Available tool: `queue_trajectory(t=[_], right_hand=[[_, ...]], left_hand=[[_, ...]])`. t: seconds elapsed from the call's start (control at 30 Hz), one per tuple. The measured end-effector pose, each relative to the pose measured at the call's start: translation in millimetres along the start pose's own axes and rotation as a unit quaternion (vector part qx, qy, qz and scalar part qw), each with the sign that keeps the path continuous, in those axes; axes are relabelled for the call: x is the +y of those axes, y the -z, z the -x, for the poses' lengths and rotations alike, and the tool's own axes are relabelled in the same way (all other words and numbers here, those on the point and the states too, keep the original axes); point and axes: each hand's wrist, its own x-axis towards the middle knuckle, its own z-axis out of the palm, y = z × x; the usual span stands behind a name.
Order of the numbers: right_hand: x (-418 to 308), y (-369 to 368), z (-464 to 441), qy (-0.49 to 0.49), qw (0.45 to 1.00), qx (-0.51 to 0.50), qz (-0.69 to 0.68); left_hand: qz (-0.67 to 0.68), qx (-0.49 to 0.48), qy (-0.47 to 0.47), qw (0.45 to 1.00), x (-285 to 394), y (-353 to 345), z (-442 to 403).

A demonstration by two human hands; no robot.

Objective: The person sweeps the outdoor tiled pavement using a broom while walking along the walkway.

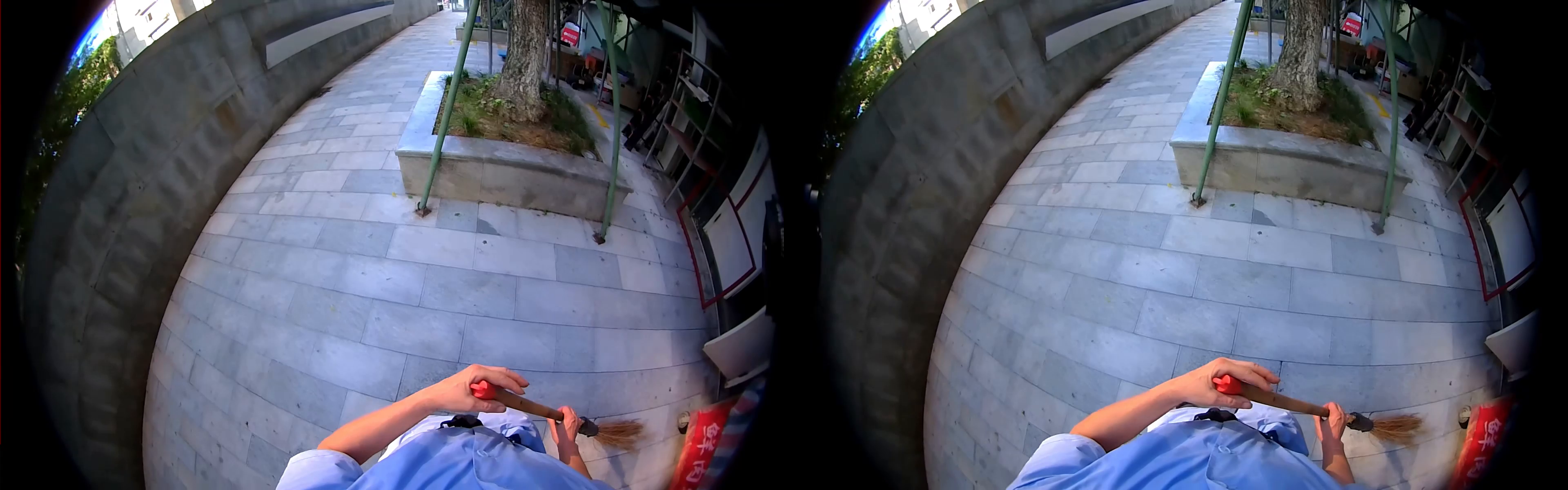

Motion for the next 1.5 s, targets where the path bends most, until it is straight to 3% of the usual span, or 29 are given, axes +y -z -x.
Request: queue_trajectory(t=[0.17,0.23,0.4,0.7,0.87,1.03,1.17,1.23,1.33,1.5], right_hand=[[60.0,4.4,2.5,0.019,0.999,-0.032,-0.006],[77.1,6.7,3.2,0.032,0.998,-0.059,0.017],[88.7,1.5,3.1,0.048,0.992,-0.107,0.047],[88.0,7.9,14.3,0.090,0.972,-0.184,0.110],[77.3,9.6,29.5,0.111,0.947,-0.249,0.168],[31.2,-12.1,36.3,0.225,0.917,-0.279,0.177],[-40.0,-36.5,46.3,0.356,0.877,-0.306,0.101],[-81.8,-55.1,58.9,0.395,0.845,-0.343,0.113],[-158.7,-67.1,93.3,0.457,0.780,-0.419,0.084],[-267.1,-85.6,204.9,0.637,0.598,-0.483,0.052]], left_hand=[[0.093,0.013,-0.089,0.992,8.7,-32.6,-12.2],[0.191,0.039,-0.114,0.974,13.9,-49.8,-15.4],[0.253,0.096,-0.097,0.958,17.0,-70.9,-7.8],[0.232,0.212,-0.021,0.949,-1.4,-103.3,51.5],[0.232,0.276,-0.033,0.932,-4.7,-143.2,101.9],[0.219,0.392,-0.023,0.893,17.7,-172.3,172.4],[0.139,0.487,-0.182,0.843,37.1,-199.2,239.8],[0.106,0.545,-0.206,0.806,49.5,-222.6,277.9],[0.034,0.647,-0.215,0.730,81.9,-271.6,329.9],[-0.157,0.778,-0.135,0.593,152.0,-409.0,407.2]])
